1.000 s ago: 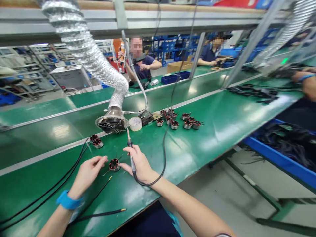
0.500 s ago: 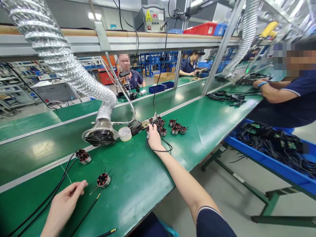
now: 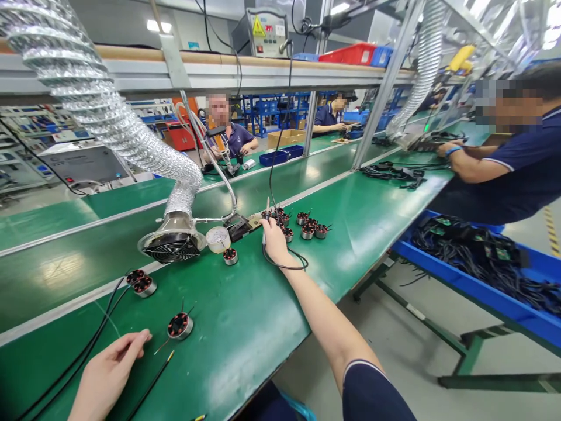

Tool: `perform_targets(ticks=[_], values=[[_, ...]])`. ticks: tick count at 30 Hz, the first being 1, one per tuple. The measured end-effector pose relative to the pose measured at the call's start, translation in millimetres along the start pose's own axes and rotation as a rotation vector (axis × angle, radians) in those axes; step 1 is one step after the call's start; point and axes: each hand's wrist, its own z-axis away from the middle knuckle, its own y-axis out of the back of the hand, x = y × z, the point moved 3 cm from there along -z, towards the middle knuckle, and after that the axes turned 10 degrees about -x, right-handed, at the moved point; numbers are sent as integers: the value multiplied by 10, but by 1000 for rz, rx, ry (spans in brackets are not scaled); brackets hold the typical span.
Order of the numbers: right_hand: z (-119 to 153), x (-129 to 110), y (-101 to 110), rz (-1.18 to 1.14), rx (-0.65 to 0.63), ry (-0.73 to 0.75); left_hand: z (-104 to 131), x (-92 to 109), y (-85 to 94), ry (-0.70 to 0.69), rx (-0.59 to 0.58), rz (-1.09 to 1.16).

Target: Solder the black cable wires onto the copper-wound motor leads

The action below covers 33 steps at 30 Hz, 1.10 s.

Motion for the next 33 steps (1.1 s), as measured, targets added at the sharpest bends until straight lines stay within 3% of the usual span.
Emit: perform_targets(ticks=[11, 17, 28, 31, 33], values=[[-307, 104, -60, 358, -217, 294, 64, 172, -40, -87, 23, 31], [-320, 104, -107, 440, -239, 313, 68, 182, -43, -124, 3, 28], [-110, 29, -65, 289, -173, 219, 53, 185, -51, -156, -6, 60], [72, -123, -3, 156, -136, 191, 73, 205, -16, -131, 31, 85], [246, -351, 105, 32, -108, 182, 103, 241, 25, -124, 70, 125]])
